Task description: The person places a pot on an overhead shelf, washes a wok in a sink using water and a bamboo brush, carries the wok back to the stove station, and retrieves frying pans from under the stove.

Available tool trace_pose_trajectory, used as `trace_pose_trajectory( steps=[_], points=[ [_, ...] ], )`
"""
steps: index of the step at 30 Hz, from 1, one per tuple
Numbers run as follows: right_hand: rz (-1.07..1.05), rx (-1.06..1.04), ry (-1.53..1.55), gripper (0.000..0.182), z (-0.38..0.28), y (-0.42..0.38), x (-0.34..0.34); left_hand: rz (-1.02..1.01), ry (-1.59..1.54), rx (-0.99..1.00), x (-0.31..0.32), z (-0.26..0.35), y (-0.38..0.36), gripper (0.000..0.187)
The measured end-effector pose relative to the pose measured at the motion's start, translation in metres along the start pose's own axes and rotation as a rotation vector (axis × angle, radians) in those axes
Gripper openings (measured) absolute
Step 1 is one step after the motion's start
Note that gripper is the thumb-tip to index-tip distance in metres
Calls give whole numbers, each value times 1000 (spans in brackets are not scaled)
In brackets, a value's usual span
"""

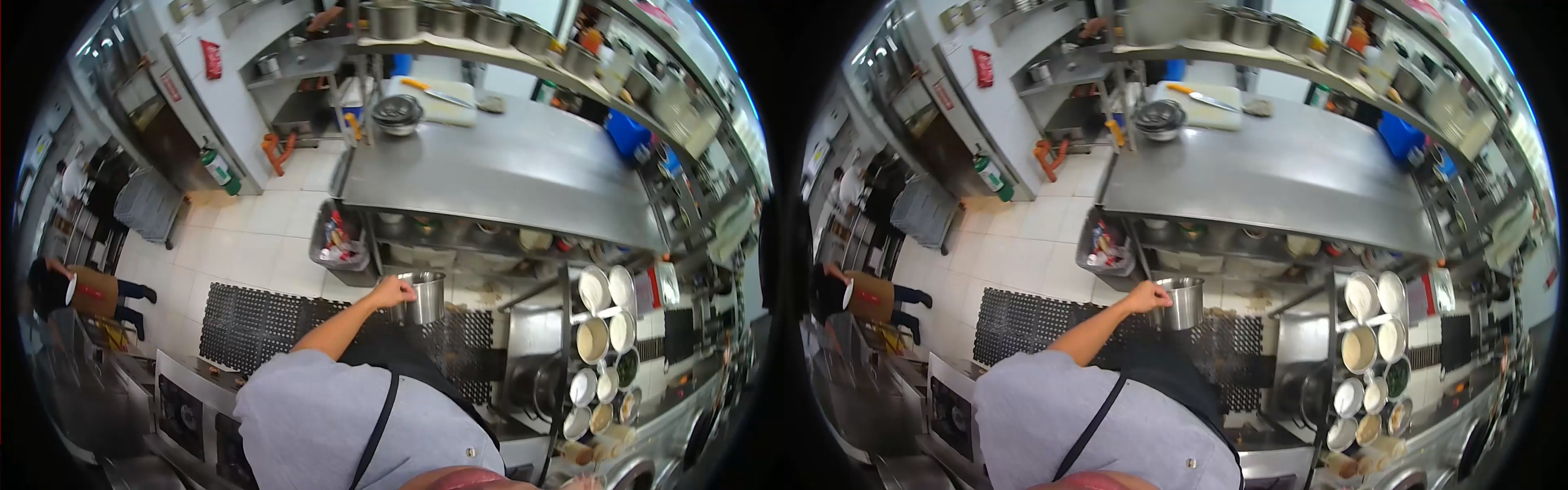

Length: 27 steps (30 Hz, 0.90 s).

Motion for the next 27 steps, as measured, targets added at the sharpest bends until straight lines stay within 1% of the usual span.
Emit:
trace_pose_trajectory(
  steps=[1, 2, 3, 4, 5, 6, 8, 9, 10, 11, 12, 13, 14, 15, 16, 17, 18, 19, 20, 21, 22, 23, 24, 25, 26, 27],
  points=[
    [-418, 262, 289, 43, -2, -27, 63, 6, -5, -65, -19, -20, -13, 21],
    [-546, 319, 257, 36, -132, -87, 98, 64, -28, -101, -41, -30, -32, 20],
    [-780, 23, 235, 29, -210, -138, 128, 126, -75, -183, -62, -48, -50, 19],
    [-888, -204, 268, 26, -302, -191, 147, 228, -174, -253, -83, -65, -70, 21],
    [-1144, -280, 196, 31, -370, -237, 157, 316, -242, -249, -107, -85, -90, 19],
    [-1340, -393, 235, 33, -413, -284, 174, 334, -236, -247, -140, -94, -104, 19],
    [-1588, -641, 272, 36, -490, -376, 192, 480, -624, -636, -194, -104, -153, 18],
    [-1638, -715, 349, 39, -531, -418, 191, 553, -745, -612, -222, -109, -169, 17],
    [-1741, -793, 370, 43, -564, -458, 196, 618, -879, -608, -245, -118, -180, 16],
    [-1770, -936, 551, 46, -597, -499, 202, 665, -984, -577, -267, -137, -186, 19],
    [-1765, -1064, 602, 49, -633, -531, 203, 650, -1082, -531, -292, -147, -189, 21],
    [-1982, -958, 467, 53, -673, -558, 200, 637, -1161, -442, -320, -148, -190, 21],
    [-2022, -858, 598, 57, -703, -590, 205, 689, -1283, -340, -346, -164, -189, 19],
    [-1988, -858, 735, 62, -728, -624, 219, 741, -1351, -288, -369, -150, -187, 22],
    [-2133, -584, 627, 66, -761, -648, 222, 797, -1405, -205, -397, -139, -180, 26],
    [-2245, -326, 697, 67, -778, -682, 238, 735, -1561, -110, -416, -150, -173, 28],
    [-2241, -325, 705, 67, -799, -707, 249, 666, -1710, -6, -437, -160, -165, 32],
    [-2396, 167, 700, 71, -819, -730, 261, 683, -1719, 3, -457, -148, -156, 42],
    [-2483, 686, 669, 77, -837, -753, 273, 682, -1715, 11, -471, -153, -147, 42],
    [-2514, 733, 704, 88, -859, -774, 281, 624, -1767, 72, -488, -159, -139, 45],
    [-2549, 892, 824, 88, -880, -794, 293, 567, -1816, 130, -505, -167, -130, 48],
    [-2494, 1034, 974, 85, -901, -812, 304, 620, -1792, 106, -519, -178, -118, 51],
    [-2428, 1176, 1123, 83, -924, -828, 316, 600, -1804, 119, -531, -196, -106, 48],
    [-2383, 1197, 1277, 72, -955, -833, 319, 637, -1814, 91, -542, -205, -96, 43],
    [-2268, 1352, 1382, 58, -985, -842, 325, 672, -1826, 68, -554, -214, -85, 38],
    [-2144, 1410, 1344, 54, -1002, -858, 347, 568, -1899, 71, -570, -216, -76, 27]
  ],
)
Point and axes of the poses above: each hand's wrist, its own y-axis towards the middle knuckle, its own x-axis out of the palm, z = x × y, the point moved 2 cm from there along y, towards the middle knuckle, and after that the axes turned 4 degrees about x, right-handed, at the moved point
